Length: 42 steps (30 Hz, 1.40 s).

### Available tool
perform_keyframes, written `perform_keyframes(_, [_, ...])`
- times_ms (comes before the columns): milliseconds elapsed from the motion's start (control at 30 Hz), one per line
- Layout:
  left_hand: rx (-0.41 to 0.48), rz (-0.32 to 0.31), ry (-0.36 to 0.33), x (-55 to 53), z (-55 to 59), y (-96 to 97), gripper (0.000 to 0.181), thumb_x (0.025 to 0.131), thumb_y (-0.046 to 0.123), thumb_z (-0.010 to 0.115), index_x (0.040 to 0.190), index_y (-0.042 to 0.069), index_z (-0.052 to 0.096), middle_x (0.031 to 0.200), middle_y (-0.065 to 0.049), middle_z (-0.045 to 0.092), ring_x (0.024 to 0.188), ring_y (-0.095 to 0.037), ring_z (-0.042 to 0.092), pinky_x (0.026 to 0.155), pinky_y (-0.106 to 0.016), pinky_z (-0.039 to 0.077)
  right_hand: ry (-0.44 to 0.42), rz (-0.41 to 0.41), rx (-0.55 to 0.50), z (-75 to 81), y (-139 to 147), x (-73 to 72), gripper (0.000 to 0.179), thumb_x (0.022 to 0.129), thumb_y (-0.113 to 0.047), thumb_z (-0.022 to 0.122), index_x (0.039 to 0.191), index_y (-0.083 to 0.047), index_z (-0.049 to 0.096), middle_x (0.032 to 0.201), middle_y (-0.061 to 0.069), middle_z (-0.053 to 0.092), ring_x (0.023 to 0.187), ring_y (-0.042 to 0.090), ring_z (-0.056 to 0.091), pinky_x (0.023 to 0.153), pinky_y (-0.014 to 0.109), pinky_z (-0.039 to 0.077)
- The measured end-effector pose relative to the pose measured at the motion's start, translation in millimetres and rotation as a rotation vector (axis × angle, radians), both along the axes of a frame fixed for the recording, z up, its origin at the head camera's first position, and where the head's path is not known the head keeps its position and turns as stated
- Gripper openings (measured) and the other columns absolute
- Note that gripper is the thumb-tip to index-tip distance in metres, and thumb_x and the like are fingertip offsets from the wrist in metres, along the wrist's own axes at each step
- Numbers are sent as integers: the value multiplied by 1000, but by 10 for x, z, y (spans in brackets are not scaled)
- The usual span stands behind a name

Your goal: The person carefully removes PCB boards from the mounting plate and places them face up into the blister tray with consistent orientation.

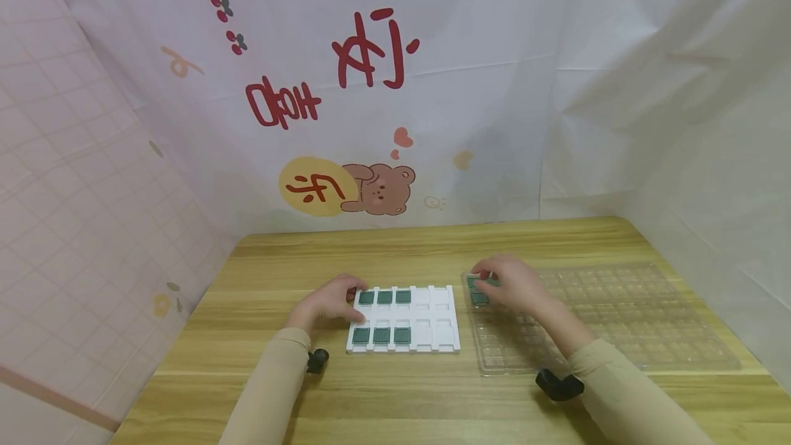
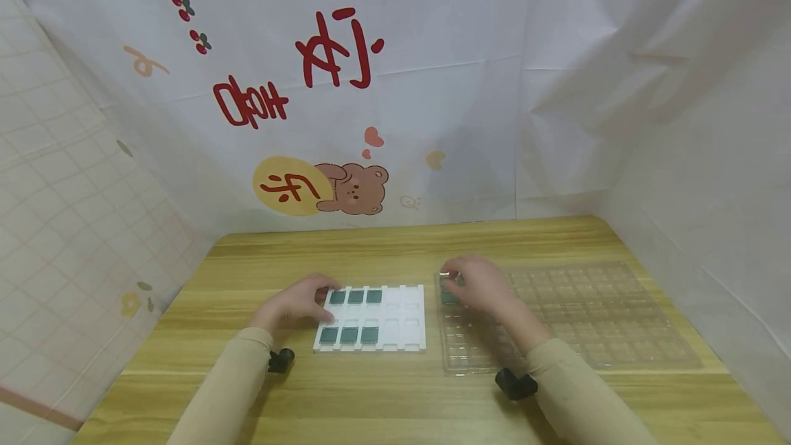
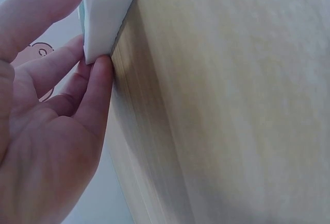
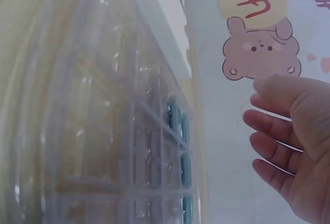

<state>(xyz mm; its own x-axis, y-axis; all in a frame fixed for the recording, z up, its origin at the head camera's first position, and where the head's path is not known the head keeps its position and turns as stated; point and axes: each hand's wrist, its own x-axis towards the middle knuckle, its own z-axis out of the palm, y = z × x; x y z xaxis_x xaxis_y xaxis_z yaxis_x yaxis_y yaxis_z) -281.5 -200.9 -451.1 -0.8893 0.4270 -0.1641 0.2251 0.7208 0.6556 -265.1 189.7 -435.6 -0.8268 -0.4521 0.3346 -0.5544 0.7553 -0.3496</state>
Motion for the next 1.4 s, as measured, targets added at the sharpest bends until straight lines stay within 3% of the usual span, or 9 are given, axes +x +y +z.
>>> perform_keyframes(333, [-7,10,-4,-2,1,5,64,71,13,90,127,3,62,126,-9,56,113,-25,54,100,-44,44,102,-36,-70,153,-138,96,25,88,-26,76,110,-14,72,93,-2,67,92,22,61,76,42,51])
perform_keyframes(700, [-9,19,-9,-8,5,11,63,71,13,90,127,5,63,125,-7,56,113,-24,54,101,-44,43,225,53,-106,256,-324,113,29,87,-26,77,112,-12,72,108,3,71,104,27,61,91,47,48])
perform_keyframes(1033, [-9,27,-13,2,16,25,63,70,12,91,126,4,63,126,-8,55,113,-24,54,101,-43,44,334,129,-118,177,-545,59,38,81,-25,82,114,-8,72,108,7,70,102,30,62,89,48,49])
perform_keyframes(1400, [-5,9,-7,26,24,9,63,70,11,90,126,2,62,127,-10,55,114,-26,54,100,-44,44,294,160,-63,42,-775,87,41,82,-25,82,119,-11,69,115,4,68,108,27,60,93,48,47])
